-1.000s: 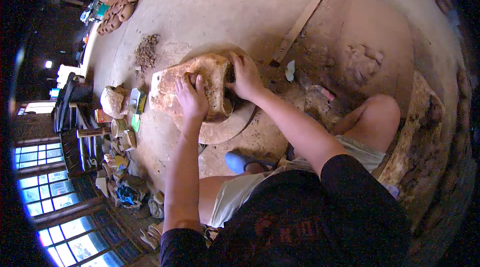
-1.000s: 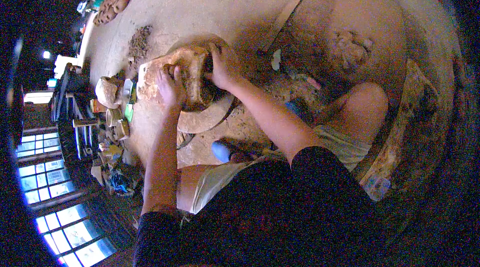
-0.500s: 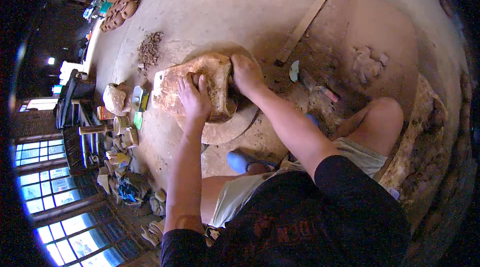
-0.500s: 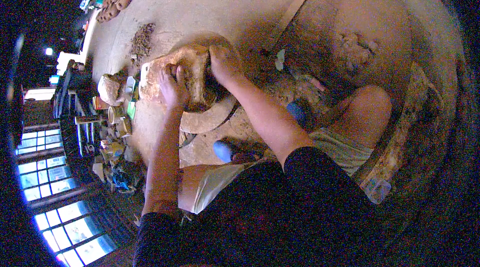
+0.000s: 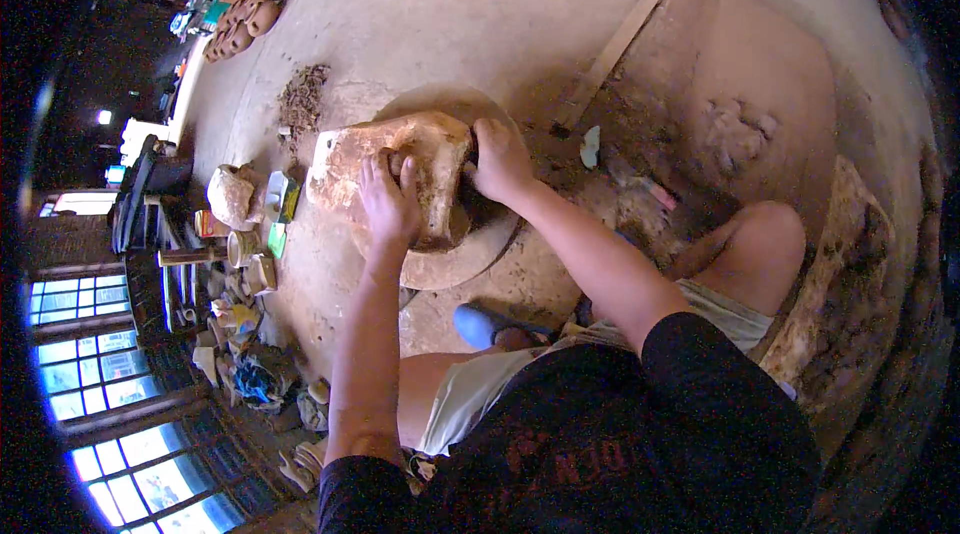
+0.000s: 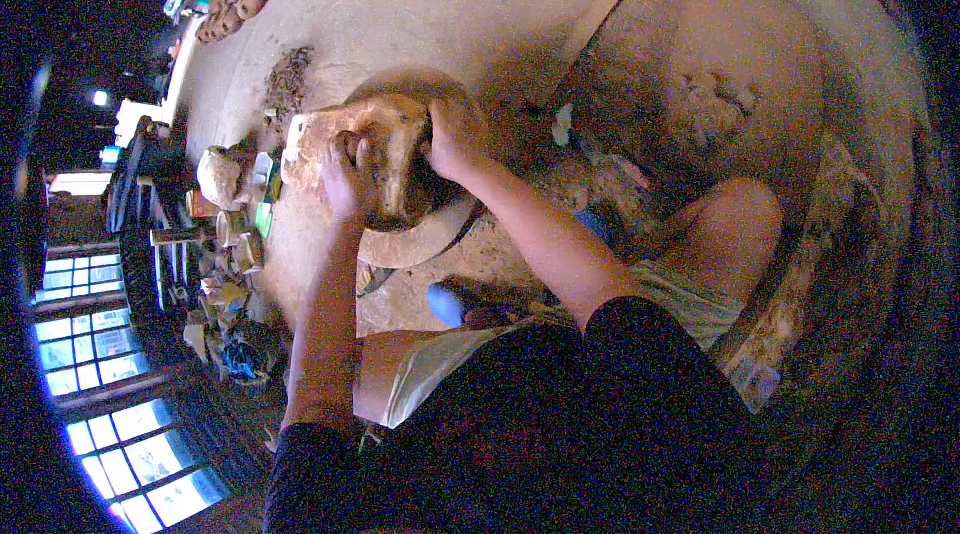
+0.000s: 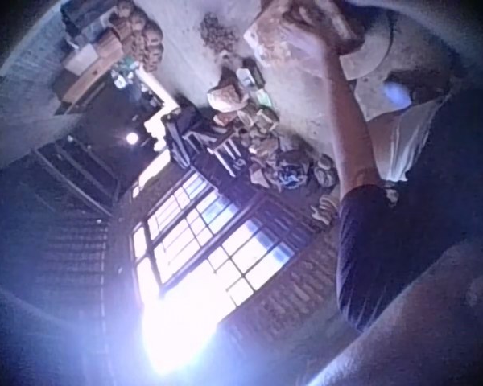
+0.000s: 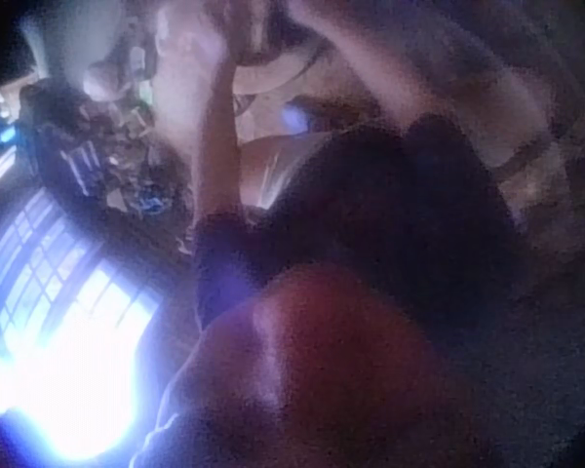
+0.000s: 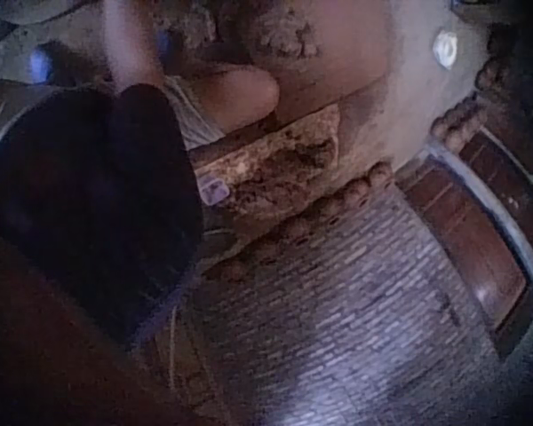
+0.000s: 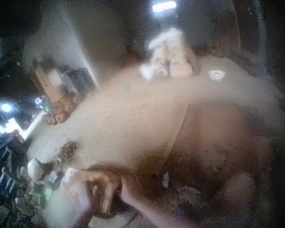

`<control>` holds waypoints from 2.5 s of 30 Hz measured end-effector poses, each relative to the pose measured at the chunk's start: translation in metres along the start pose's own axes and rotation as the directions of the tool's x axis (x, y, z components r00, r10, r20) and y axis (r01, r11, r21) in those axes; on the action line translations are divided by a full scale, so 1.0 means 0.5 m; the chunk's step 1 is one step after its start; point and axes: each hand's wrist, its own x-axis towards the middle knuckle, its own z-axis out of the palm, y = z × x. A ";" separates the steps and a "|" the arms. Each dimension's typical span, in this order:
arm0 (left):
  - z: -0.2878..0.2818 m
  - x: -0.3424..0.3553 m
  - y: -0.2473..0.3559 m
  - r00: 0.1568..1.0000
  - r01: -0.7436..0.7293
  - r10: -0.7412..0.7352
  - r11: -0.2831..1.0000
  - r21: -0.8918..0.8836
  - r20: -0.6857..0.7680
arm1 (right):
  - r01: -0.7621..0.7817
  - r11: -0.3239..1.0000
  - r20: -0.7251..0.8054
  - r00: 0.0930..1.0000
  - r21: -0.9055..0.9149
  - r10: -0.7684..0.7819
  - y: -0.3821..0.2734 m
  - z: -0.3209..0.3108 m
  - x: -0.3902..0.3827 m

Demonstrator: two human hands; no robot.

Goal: The person shapes a piece of clay on a wheel by hand and with a rib tool, smoothing the surface and trimming the bottom edge.

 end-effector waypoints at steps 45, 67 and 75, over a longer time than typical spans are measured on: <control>-0.071 -0.132 0.147 0.968 -0.188 0.250 0.772 -0.607 0.017 | 0.436 0.900 0.243 0.874 -0.015 -0.420 -0.128 -0.350 -0.097; 0.000 -0.036 -0.030 0.986 -0.055 0.024 0.982 0.183 0.167 | -0.193 0.538 0.297 0.660 -0.820 0.690 0.530 -0.798 -0.033; 0.007 -0.037 -0.011 0.981 -0.130 0.101 0.977 0.172 0.167 | -0.387 0.391 0.156 0.516 -0.835 0.843 0.611 -0.764 0.000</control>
